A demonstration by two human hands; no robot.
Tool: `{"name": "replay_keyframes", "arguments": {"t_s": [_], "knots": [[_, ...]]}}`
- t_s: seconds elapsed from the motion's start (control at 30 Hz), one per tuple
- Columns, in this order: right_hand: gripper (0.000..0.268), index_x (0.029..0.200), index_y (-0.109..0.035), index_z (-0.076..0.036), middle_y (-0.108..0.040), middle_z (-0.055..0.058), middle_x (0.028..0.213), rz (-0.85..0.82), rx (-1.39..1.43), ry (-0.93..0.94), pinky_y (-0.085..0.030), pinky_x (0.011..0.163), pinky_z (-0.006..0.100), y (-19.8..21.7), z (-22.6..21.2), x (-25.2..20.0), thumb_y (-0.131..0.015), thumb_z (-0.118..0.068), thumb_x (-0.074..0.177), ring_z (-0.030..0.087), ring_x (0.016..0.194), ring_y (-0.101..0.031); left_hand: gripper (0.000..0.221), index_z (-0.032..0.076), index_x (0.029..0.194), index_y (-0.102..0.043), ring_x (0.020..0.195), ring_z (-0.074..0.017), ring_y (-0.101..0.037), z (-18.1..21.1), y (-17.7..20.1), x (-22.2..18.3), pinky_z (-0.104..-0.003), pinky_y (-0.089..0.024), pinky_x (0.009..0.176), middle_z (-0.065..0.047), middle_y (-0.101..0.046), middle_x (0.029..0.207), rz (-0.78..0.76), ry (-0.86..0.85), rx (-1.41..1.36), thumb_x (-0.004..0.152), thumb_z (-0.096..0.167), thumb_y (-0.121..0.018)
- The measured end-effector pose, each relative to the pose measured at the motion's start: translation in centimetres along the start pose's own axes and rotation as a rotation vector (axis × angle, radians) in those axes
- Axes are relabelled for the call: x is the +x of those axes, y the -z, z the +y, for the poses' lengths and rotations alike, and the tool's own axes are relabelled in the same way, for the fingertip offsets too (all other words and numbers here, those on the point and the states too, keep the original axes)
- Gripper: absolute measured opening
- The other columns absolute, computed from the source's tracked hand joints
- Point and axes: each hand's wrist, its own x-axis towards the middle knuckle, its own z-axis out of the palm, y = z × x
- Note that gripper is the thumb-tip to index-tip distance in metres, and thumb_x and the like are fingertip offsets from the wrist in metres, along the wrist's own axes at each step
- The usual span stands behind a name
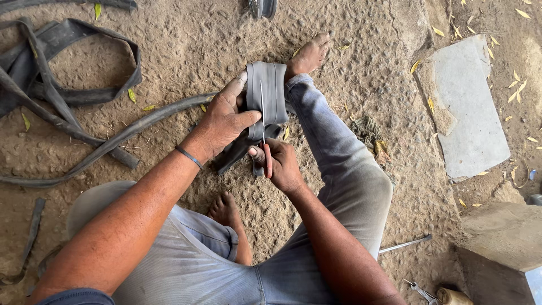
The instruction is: The person sits on the ground and uses scissors to cut long strips from a large black rubber inner tube.
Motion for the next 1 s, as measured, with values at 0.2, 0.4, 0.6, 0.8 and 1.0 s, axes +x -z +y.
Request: {"name": "replay_keyframes", "arguments": {"t_s": [0.2,0.4,0.6,0.8,1.0], "knots": [[0.061,0.107,-0.07,0.002,-0.07,0.008,0.08,0.008,0.037,0.087,-0.054,0.063,0.032,-0.1,0.8,0.0,-0.066,-0.057,0.094,0.014,0.069,-0.064,0.09,-0.005,0.162,-0.021,0.126,-0.017,-0.057,-0.7,-0.3,-0.2,-0.03,-0.051,0.104,-0.017,-0.055,0.146,0.007,-0.023,0.022,0.084,0.006,-0.066],[0.061,0.117,-0.067,0.001,-0.073,0.008,0.082,-0.023,0.095,0.107,-0.057,0.066,0.031,0.4,0.4,0.1,-0.066,-0.056,0.093,0.013,0.071,-0.068,0.092,-0.004,0.161,-0.019,0.13,-0.0177,-0.055,-0.3,-1.0,-0.2,-0.03,-0.049,0.108,-0.015,-0.052,0.15,0.01,0.016,0.076,0.082,0.006,-0.065],[0.053,0.107,-0.072,0.003,-0.074,0.012,0.078,0.033,0.046,-0.052,-0.058,0.063,0.034,0.4,-0.3,0.1,-0.066,-0.049,0.095,0.018,0.067,-0.07,0.092,-0.006,0.161,-0.019,0.132,-0.0194,-0.054,-0.1,-0.8,0.2,-0.031,-0.048,0.109,-0.019,-0.051,0.151,-0.008,-0.039,0.138,0.082,0.006,-0.065],[0.05,0.105,-0.07,0.001,-0.072,0.007,0.077,0.029,-0.021,0.138,-0.056,0.063,0.03,0.3,0.5,0.1,-0.069,-0.048,0.096,0.013,0.068,-0.068,0.092,-0.008,0.16,-0.019,0.132,-0.0178,-0.055,-2.4,-0.5,-0.5,-0.032,-0.048,0.109,-0.017,-0.05,0.151,-0.007,-0.027,0.124,0.084,0.008,-0.068],[0.044,0.097,-0.075,0.004,-0.067,0.004,0.068,0.102,0.135,0.006,-0.049,0.054,0.03,-0.3,1.1,0.0,-0.078,-0.04,0.091,0.011,0.06,-0.061,0.05,-0.018,0.133,-0.059,0.095,-0.018,-0.06,-0.8,0.4,0.4,-0.037,-0.055,0.088,-0.02,-0.066,0.116,-0.052,0.143,0.068,0.096,0.014,-0.071]]}}
